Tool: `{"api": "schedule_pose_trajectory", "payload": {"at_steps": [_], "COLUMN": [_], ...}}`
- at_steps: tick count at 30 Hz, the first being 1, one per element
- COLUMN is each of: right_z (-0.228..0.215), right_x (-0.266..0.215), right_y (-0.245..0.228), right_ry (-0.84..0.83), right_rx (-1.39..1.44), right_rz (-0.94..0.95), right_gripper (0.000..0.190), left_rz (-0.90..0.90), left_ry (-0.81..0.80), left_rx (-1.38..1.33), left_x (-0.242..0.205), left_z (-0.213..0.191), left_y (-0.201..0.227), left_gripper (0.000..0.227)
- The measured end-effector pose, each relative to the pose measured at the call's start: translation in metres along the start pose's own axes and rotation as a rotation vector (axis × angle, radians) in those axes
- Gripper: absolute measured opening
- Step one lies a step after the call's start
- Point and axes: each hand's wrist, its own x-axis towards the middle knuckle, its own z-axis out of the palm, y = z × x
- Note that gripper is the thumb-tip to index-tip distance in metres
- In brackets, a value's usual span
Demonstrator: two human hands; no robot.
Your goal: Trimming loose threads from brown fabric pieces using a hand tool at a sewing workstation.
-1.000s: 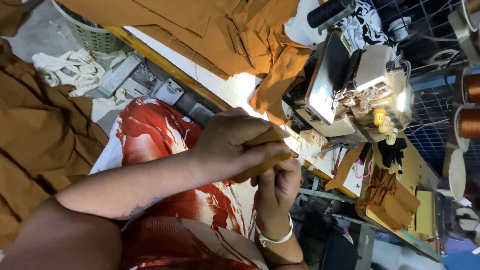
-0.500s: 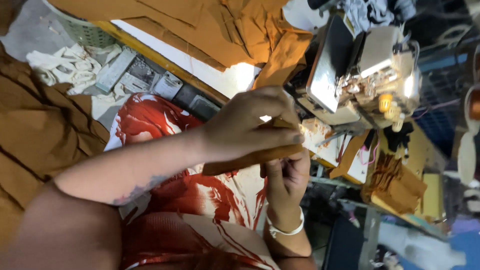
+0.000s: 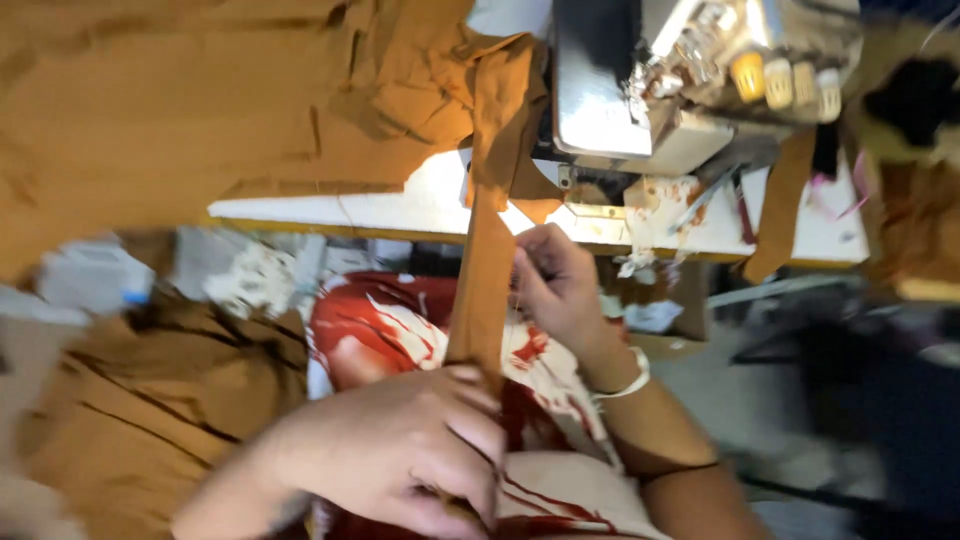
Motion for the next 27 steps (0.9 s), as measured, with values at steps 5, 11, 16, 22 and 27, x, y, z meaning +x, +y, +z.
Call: {"api": "schedule_pose_trajectory", "payload": {"at_steps": [5,11,16,22,27], "right_z": [-0.023,-0.012,-0.018,-0.020,-0.013], "right_x": [-0.001,-0.005,-0.013,-0.013,-0.012], "right_y": [-0.021,-0.029,-0.019,0.002,0.012], "right_ry": [-0.037,0.001,0.055,0.085,0.089], "right_rx": [-0.128,-0.050,-0.021,-0.025,0.011], "right_rz": [-0.288,-0.453,-0.451,-0.541,-0.560], "right_gripper": [0.014,0.011,0.013,0.011,0.008], "left_rz": [-0.398,-0.471,-0.371,-0.350,-0.400], "left_ry": [0.477,1.026,1.099,1.124,1.083], "left_rx": [-0.190,0.362,0.447,0.315,0.407], "left_x": [-0.043,-0.007,-0.003,0.012,0.009], "left_z": [0.012,0.007,0.016,0.024,0.022], "left_y": [-0.030,-0.064,-0.092,-0.095,-0.096], "left_gripper": [0.033,0.038,0.017,0.030,0.036]}}
